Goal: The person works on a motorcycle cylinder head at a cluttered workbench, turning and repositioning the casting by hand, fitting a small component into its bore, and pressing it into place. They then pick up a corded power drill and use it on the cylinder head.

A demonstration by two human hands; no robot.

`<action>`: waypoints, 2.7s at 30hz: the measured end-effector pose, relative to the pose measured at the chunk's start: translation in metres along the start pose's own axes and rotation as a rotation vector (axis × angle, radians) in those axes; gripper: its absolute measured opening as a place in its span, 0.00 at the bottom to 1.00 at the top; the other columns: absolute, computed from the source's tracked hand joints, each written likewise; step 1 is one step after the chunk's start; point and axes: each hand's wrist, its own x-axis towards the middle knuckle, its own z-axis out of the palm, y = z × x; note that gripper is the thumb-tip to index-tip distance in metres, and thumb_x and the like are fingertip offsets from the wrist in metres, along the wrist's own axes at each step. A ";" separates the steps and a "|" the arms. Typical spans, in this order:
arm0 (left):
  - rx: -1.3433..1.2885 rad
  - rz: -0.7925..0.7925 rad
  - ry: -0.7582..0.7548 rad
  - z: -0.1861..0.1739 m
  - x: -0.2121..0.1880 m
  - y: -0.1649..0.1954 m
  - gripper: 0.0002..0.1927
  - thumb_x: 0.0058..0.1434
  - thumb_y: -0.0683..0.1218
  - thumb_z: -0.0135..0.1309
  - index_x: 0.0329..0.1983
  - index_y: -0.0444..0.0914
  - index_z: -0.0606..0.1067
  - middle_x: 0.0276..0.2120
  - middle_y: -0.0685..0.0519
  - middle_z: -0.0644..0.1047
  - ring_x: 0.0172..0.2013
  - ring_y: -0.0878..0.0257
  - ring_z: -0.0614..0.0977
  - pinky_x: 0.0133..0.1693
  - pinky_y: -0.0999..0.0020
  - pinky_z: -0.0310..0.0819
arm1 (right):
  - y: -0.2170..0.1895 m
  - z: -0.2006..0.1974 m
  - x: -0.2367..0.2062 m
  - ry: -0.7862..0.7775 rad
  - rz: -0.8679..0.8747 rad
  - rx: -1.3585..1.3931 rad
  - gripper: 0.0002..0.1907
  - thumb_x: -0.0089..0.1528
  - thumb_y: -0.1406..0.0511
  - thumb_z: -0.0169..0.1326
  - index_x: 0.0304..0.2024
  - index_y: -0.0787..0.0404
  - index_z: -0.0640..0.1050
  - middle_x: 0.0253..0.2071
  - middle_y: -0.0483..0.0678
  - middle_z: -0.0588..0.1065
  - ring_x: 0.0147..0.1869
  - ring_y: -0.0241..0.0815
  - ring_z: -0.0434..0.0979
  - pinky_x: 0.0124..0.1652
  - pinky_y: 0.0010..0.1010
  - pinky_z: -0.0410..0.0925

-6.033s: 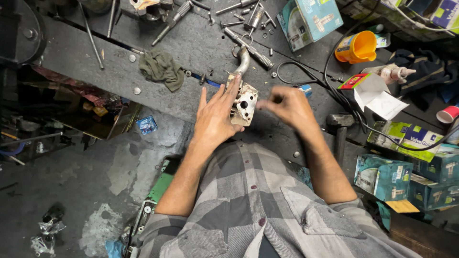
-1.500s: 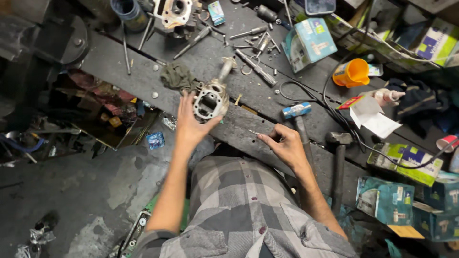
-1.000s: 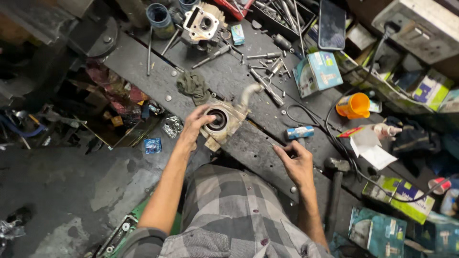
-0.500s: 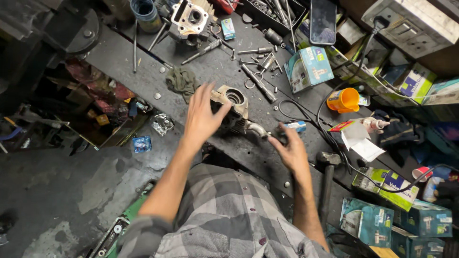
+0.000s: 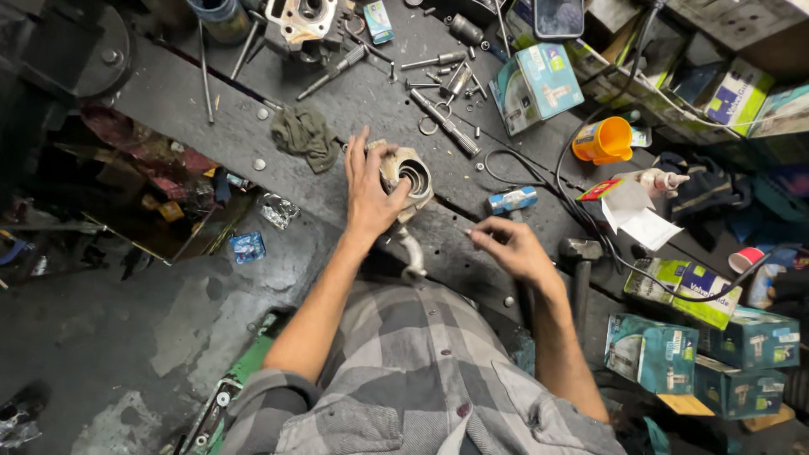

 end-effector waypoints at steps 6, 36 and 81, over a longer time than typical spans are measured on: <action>-0.323 0.261 -0.296 -0.013 0.016 -0.024 0.28 0.43 0.48 0.68 0.49 0.39 0.77 0.70 0.42 0.68 0.73 0.39 0.63 0.71 0.47 0.54 | -0.024 0.041 0.029 0.212 -0.135 -0.095 0.12 0.61 0.66 0.64 0.46 0.61 0.83 0.35 0.45 0.79 0.37 0.36 0.74 0.38 0.27 0.68; -0.417 0.119 -0.206 -0.009 0.036 -0.031 0.23 0.56 0.58 0.63 0.40 0.37 0.71 0.61 0.41 0.70 0.62 0.48 0.70 0.66 0.56 0.59 | -0.027 0.028 0.073 0.281 -0.188 -0.084 0.09 0.57 0.65 0.70 0.36 0.62 0.84 0.33 0.44 0.79 0.37 0.34 0.76 0.37 0.28 0.68; -0.680 0.113 -0.498 -0.009 0.041 -0.043 0.56 0.59 0.76 0.55 0.73 0.34 0.52 0.66 0.41 0.65 0.71 0.49 0.63 0.75 0.53 0.50 | -0.052 0.051 0.088 0.170 -0.252 0.057 0.09 0.57 0.63 0.69 0.35 0.61 0.85 0.34 0.45 0.80 0.38 0.34 0.77 0.38 0.28 0.69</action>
